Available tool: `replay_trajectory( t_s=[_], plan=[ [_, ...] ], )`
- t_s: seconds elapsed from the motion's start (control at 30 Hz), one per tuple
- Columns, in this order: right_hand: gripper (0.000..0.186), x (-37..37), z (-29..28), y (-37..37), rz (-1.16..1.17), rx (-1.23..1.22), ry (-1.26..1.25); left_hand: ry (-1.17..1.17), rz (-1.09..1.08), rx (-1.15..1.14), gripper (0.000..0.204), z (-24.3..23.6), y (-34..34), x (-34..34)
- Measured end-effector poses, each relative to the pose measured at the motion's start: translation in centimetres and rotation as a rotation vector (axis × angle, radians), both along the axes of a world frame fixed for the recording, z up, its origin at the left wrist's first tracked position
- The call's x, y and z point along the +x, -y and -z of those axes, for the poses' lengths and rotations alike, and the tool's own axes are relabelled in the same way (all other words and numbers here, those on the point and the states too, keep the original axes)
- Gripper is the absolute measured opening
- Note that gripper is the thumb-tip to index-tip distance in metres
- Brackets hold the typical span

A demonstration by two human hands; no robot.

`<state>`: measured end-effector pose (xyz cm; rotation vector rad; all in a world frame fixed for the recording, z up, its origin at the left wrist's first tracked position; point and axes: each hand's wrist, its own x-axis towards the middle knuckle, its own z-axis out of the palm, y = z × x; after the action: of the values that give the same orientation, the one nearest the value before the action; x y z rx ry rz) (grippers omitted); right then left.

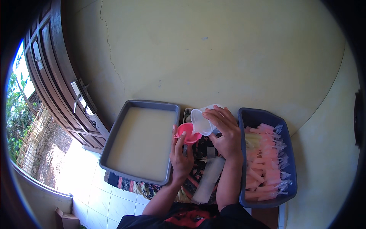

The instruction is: The person fills small plastic bags with a white liquid from a large tray using a small funnel and a cup, then places the filled bags into a larger container.

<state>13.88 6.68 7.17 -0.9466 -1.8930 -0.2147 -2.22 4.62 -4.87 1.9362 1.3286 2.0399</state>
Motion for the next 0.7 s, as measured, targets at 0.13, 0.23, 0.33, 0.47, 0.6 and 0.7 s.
replay_trajectory(
  t_s=[0.13,0.23,0.33,0.47,0.6,0.7],
  plan=[
    [0.071,0.19,0.25,-0.16,-0.003,0.010,0.033,0.014,0.009,0.012,0.056,-0.09,-0.17,0.02],
    [0.069,-0.08,0.34,-0.23,-0.007,0.015,0.041,0.018,0.008,0.001,0.058,0.07,-0.02,-0.26],
    [0.066,0.12,0.04,-0.09,0.017,0.024,0.077,0.043,0.034,-0.011,0.060,0.13,-0.03,-0.04],
    [0.066,-0.11,-0.10,0.09,0.018,0.030,0.074,0.075,0.057,-0.011,0.060,0.42,-0.17,-0.07],
    [0.065,-0.15,-0.17,0.16,0.023,0.051,0.075,0.086,0.069,-0.035,0.058,0.29,0.09,-0.03],
    [0.066,0.02,-0.24,0.22,0.028,0.070,0.077,0.064,0.051,0.024,0.056,-0.06,-0.06,0.04]
  ],
)
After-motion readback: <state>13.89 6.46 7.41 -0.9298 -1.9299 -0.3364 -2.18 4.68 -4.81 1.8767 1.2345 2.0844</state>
